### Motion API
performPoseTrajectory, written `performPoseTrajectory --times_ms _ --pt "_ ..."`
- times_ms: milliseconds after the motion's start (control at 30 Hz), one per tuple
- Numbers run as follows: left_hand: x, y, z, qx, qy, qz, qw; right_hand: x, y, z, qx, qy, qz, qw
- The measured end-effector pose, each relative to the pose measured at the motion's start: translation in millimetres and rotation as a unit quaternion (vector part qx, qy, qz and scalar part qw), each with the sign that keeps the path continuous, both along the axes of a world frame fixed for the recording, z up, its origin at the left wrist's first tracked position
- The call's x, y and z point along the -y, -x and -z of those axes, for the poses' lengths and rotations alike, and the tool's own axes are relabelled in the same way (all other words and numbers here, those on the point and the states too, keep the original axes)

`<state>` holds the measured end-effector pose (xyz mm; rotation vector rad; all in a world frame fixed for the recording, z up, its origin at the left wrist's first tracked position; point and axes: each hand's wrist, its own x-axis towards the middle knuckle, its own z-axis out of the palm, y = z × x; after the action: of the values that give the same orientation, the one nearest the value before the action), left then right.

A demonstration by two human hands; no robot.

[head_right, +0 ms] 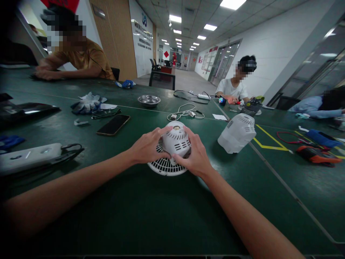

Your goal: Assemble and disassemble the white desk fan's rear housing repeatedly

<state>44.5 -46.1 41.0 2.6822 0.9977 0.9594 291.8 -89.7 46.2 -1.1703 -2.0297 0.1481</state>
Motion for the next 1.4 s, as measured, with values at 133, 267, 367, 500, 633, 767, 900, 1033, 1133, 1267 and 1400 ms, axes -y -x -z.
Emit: performPoseTrajectory --times_ms 133,267,367,500,633,767,900,1033,1133,1267,1400 --pt "-2.2 2.1 -4.2 -0.031 -0.034 0.009 0.999 -3.5 -7.8 3.0 0.008 -0.013 -0.003 1.0" --pt "4.2 2.0 -25.3 -0.132 -0.088 -0.023 0.987 -1.3 -6.8 3.7 0.012 -0.027 -0.024 0.999" --pt "7.9 2.3 -38.8 -0.164 -0.102 -0.03 0.981 2.8 -2.3 4.1 0.009 -0.039 -0.042 0.998" --pt "6.4 4.0 -43.8 -0.165 -0.105 -0.031 0.98 4.7 -0.7 3.6 0.01 -0.036 -0.06 0.998" --pt "4.6 5.4 -41.7 -0.151 -0.106 -0.025 0.983 3.8 -1.2 3.7 0.025 -0.028 -0.057 0.998" --pt "-0.3 8.9 -34.8 -0.104 -0.083 -0.002 0.991 0.6 -2.1 5.9 0.022 -0.009 -0.039 0.999" --pt "-18.3 18.8 -14.4 0.024 0.001 -0.033 0.999 -3.9 -6.7 6.6 0.001 0.051 -0.012 0.999" --pt "-39.9 31.9 14.7 0.141 0.149 -0.123 0.971 -4.1 -10.9 4.2 -0.012 0.097 0.007 0.995" --pt "-48.2 38.4 28.5 0.229 0.291 -0.097 0.924 -3.3 -11.1 1.6 -0.041 0.115 0.024 0.992" --pt "-50.7 39.6 28.8 0.376 0.361 -0.012 0.854 -4.0 -8.5 -1.6 -0.19 0.15 0.035 0.97" --pt "-49.0 30.3 26.2 0.409 0.295 0.002 0.864 -2.0 -2.5 -0.5 -0.369 0.23 -0.009 0.9"
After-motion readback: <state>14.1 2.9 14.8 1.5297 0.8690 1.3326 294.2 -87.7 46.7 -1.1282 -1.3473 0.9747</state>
